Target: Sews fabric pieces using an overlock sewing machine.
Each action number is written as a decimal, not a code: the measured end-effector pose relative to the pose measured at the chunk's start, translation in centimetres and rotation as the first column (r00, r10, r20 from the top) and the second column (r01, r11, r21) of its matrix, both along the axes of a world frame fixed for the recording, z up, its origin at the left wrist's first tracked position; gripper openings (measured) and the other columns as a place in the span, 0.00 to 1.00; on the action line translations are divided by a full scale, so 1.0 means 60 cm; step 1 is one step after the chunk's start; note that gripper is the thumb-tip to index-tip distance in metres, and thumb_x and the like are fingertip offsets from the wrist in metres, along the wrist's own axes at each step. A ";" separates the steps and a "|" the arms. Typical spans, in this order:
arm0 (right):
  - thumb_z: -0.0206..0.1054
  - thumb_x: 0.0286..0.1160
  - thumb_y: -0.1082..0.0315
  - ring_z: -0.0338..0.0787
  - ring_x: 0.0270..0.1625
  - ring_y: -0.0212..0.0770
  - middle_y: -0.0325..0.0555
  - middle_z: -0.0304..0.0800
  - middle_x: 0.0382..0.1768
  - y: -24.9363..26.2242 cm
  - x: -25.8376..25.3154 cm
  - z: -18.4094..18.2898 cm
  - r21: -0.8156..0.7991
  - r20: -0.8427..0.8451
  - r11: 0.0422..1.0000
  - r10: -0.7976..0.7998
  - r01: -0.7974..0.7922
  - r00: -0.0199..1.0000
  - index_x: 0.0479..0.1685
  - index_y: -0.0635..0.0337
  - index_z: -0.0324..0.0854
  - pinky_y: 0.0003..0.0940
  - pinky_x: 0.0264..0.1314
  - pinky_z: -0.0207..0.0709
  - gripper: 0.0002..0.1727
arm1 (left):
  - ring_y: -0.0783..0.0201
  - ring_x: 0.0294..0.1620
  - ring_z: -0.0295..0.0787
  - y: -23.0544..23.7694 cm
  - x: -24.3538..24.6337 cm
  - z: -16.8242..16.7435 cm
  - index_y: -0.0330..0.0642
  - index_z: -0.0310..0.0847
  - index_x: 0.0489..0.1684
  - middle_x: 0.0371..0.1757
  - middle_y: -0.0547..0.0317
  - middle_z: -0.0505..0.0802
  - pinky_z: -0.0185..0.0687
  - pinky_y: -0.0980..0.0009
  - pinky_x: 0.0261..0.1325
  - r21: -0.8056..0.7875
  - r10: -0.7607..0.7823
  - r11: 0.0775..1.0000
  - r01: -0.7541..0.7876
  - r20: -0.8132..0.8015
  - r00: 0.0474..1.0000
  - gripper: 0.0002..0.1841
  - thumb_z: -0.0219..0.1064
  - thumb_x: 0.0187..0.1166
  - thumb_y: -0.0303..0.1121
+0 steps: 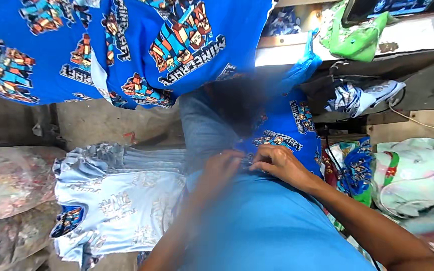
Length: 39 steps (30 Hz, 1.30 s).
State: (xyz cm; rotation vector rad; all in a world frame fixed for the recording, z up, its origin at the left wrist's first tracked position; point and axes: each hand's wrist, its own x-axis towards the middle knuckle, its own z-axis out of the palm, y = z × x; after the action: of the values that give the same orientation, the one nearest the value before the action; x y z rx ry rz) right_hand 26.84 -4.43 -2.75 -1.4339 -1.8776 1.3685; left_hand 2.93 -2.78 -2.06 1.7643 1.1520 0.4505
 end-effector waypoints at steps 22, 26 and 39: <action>0.69 0.79 0.65 0.93 0.42 0.64 0.65 0.85 0.60 0.081 0.049 -0.020 0.211 0.573 0.975 -0.071 -0.064 0.816 0.51 0.69 0.88 0.61 0.41 0.86 0.14 | 0.55 0.71 0.85 0.031 0.042 0.005 0.42 0.89 0.60 0.71 0.51 0.88 0.80 0.60 0.73 0.147 -0.302 0.932 0.331 -0.189 0.934 0.14 0.63 0.86 0.37; 0.54 0.80 0.80 0.89 0.51 0.71 0.72 0.81 0.68 0.123 0.010 -0.011 -0.073 0.655 0.992 0.123 -0.099 0.746 0.57 0.75 0.84 0.66 0.50 0.80 0.15 | 0.56 0.67 0.90 0.039 0.087 -0.023 0.39 0.89 0.61 0.70 0.50 0.89 0.84 0.61 0.69 0.134 -0.387 0.908 0.396 -0.091 0.918 0.15 0.63 0.86 0.36; 0.63 0.78 0.73 0.91 0.53 0.69 0.67 0.91 0.46 0.090 0.097 0.017 -0.007 0.708 0.954 -0.207 0.299 0.676 0.69 0.63 0.80 0.65 0.54 0.78 0.20 | 0.46 0.78 0.81 0.081 0.155 -0.031 0.42 0.72 0.84 0.84 0.44 0.77 0.74 0.47 0.78 -0.186 -0.433 0.900 0.393 -0.293 0.853 0.27 0.58 0.90 0.44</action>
State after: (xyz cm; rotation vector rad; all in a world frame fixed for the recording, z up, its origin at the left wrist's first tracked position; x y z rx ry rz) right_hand 32.67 0.96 -1.76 -2.4393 -1.8945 0.8541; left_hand 12.24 2.06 -3.92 1.9603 0.9524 -0.1787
